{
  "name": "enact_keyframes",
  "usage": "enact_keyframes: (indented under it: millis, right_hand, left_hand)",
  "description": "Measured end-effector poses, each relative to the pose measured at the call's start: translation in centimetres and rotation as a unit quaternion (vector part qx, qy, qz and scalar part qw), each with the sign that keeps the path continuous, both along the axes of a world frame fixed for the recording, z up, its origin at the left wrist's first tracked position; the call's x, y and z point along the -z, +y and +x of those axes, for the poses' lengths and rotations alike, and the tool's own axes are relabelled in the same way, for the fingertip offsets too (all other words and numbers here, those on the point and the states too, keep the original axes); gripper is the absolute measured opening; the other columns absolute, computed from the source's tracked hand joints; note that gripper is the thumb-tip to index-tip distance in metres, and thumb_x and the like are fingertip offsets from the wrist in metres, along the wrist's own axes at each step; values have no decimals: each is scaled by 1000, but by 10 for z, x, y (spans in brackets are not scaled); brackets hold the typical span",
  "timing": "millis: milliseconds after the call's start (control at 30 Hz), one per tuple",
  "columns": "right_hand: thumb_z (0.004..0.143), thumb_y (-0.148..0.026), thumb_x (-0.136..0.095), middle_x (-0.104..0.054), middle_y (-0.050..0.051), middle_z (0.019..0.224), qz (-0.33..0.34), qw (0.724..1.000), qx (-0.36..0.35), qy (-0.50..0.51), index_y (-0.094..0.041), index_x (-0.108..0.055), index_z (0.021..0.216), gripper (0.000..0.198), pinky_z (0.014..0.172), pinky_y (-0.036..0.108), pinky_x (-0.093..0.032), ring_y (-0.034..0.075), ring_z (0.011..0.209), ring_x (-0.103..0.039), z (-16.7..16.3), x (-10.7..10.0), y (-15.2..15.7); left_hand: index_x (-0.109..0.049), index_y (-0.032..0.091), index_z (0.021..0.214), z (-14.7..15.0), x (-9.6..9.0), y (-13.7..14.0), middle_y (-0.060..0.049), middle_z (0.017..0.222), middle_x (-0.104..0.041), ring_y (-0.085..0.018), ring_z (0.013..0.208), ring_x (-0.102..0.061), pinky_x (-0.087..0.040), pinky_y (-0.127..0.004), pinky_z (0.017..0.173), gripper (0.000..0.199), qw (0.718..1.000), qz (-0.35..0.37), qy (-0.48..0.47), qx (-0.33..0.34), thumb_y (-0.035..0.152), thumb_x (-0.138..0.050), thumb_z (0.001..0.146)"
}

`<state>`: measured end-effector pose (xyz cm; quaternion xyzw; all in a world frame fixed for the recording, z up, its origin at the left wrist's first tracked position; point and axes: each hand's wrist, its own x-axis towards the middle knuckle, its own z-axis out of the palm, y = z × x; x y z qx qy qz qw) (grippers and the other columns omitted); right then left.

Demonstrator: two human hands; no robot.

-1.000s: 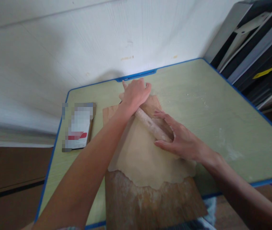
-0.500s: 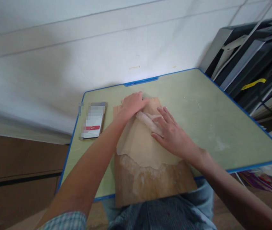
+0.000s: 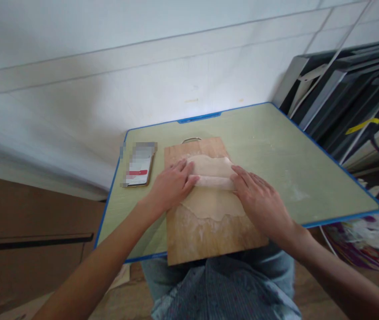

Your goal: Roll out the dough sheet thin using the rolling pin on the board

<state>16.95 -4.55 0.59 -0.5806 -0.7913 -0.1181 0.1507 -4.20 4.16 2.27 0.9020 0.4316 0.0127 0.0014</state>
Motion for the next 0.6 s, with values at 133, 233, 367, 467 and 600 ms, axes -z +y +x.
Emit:
enact_keyframes:
  millis: [133,233,367,467,600]
  right_hand:
    - [92,-14,-38,-59,16,128,6,999,-27,42,-13,-56,117,32,100,49,-43,26,120,-53,12,16,-3]
    - [93,-27,-42,-54,16,134,7,998,-15,59,-14,-52,126,36,104,51,-36,26,126,-47,11,20,3]
    - [95,-40,-38,-54,15,135,2,999,9,47,-14,-49,131,45,105,51,-34,27,127,-46,7,16,16]
    - [95,-45,-36,-54,15,134,-9,999,23,32,-13,-47,132,51,104,50,-34,28,126,-47,8,13,26]
    - [93,-49,-36,-56,16,131,-32,999,34,26,-16,-48,131,52,100,49,-38,29,122,-51,10,11,40]
  left_hand:
    - [-43,10,136,9,5,-10,-17,143,-43,-25,136,-36,-28,-41,111,53,999,39,-22,-10,40,-30,95]
    - [-43,11,137,15,10,-8,-16,143,-44,-27,134,-37,-30,-42,110,54,996,68,-41,-40,42,-31,94]
    - [-46,12,134,22,13,-2,-14,138,-50,-26,129,-44,-35,-41,107,54,993,78,-54,-70,43,-29,94]
    - [-48,13,133,25,12,2,-13,134,-54,-27,124,-49,-39,-40,102,53,992,74,-55,-84,43,-27,95]
    - [-48,14,133,28,11,6,-12,134,-54,-27,122,-51,-41,-41,100,54,992,66,-47,-102,44,-24,95]
